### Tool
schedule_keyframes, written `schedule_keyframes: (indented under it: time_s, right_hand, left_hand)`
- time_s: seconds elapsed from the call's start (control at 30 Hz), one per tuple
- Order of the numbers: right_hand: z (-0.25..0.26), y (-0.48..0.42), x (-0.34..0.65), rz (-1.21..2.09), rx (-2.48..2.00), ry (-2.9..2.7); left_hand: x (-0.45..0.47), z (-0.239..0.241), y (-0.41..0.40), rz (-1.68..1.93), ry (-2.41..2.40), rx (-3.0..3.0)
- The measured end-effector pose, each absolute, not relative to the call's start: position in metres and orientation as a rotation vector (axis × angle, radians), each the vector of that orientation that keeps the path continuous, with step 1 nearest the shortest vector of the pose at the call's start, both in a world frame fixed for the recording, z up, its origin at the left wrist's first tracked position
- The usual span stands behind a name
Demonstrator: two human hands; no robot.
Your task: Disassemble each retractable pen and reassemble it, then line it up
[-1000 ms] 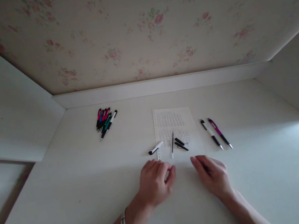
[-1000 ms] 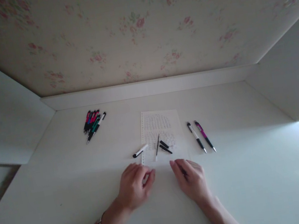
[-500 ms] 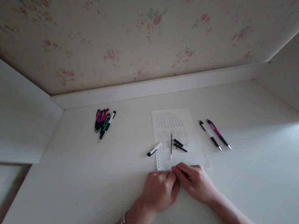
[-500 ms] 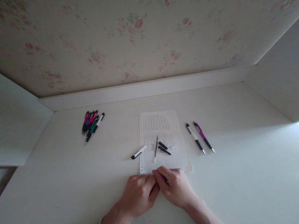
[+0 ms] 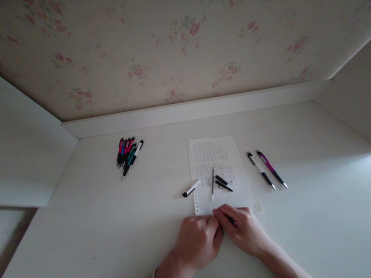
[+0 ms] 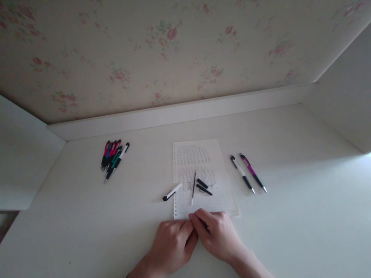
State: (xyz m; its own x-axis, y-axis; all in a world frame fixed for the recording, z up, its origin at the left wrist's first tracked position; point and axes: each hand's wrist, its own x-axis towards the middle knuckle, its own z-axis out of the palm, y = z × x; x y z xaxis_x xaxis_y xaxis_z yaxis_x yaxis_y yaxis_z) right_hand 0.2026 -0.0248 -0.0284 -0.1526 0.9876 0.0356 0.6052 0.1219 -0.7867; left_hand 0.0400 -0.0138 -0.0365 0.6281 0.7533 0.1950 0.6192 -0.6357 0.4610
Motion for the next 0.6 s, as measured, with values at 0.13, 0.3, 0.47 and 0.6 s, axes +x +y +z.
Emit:
schedule_keyframes:
  time_s: [0.13,0.3,0.47,0.6]
  right_hand:
    - [-0.0287,-0.0253,0.2022,0.855,-1.554,-1.823]
    - [-0.0285,-0.0257,0.2024,0.863,-1.553,-1.839]
    - [-0.0300,-0.0251,0.2028,0.854,-1.555,-1.845]
    - [-0.0307,-0.0256,0.2033,0.843,-1.543,-1.853]
  left_hand:
    - [0.0395,-0.0369,-0.0136,0.526,1.101,2.499]
    - [0.0394,-0.0364,-0.0138,0.515,1.104,2.498]
    - [0.0400,-0.0362,-0.0138,0.522,1.108,2.496]
    - [0.0401,-0.0360,-0.0136,0.535,1.113,2.484]
